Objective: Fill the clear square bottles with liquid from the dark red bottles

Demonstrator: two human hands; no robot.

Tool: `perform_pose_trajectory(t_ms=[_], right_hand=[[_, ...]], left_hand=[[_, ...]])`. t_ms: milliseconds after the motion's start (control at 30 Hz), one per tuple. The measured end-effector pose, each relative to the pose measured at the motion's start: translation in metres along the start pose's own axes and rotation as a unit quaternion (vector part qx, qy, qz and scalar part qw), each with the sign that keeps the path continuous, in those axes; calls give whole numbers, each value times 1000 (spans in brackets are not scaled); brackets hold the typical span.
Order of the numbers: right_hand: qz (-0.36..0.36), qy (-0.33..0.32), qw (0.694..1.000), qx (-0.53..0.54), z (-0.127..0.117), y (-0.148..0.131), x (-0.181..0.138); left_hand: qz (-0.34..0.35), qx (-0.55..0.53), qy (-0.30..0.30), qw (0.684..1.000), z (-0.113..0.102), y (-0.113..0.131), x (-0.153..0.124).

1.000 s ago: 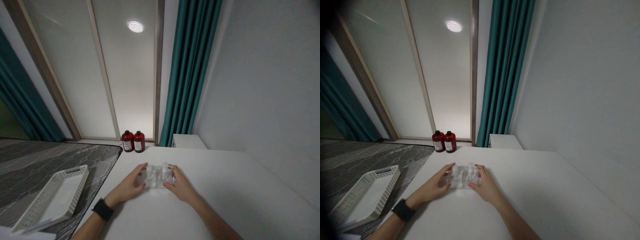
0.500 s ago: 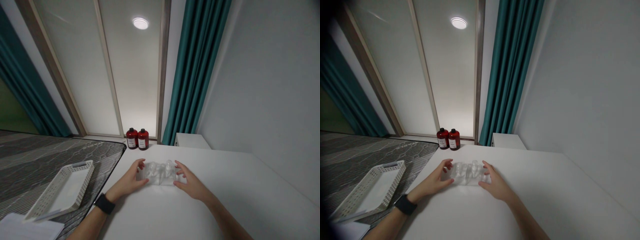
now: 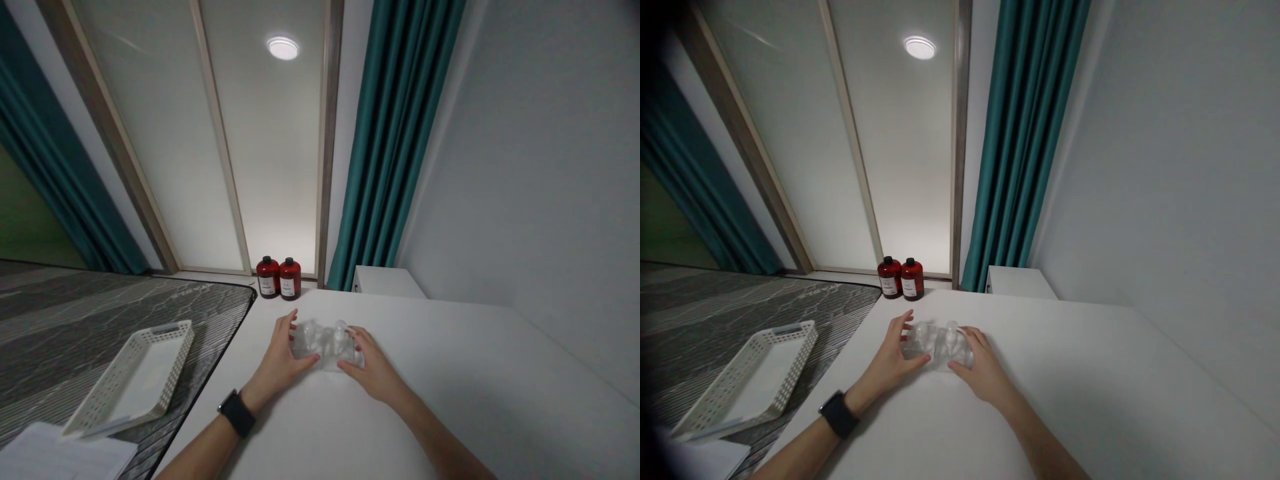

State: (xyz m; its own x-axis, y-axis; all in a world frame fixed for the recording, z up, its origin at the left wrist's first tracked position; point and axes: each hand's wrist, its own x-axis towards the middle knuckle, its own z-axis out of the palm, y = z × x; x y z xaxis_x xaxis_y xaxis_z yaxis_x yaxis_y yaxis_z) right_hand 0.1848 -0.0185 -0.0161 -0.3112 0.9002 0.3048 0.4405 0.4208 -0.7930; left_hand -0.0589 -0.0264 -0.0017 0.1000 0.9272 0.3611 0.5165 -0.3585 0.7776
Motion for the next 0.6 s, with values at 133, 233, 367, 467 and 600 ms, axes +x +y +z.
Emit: perform_pose_trajectory(t_ms=[133, 233, 367, 467, 600], right_hand=[[5, 12, 1000, -5, 6, -1, -1], [3, 14, 1000, -4, 8, -3, -1], [-5, 19, 1000, 0, 9, -4, -1], [13, 26, 1000, 10, 11, -3, -1], [50, 28, 997, 45, 15, -3, -4]], left_hand=[[-4, 1, 17, 1000, 6, 1, -3], [11, 15, 10, 1000, 6, 0, -4], [31, 17, 10, 999, 6, -2, -2], [27, 15, 15, 999, 8, -6, -1], [-4, 5, 33, 999, 9, -10, -3]])
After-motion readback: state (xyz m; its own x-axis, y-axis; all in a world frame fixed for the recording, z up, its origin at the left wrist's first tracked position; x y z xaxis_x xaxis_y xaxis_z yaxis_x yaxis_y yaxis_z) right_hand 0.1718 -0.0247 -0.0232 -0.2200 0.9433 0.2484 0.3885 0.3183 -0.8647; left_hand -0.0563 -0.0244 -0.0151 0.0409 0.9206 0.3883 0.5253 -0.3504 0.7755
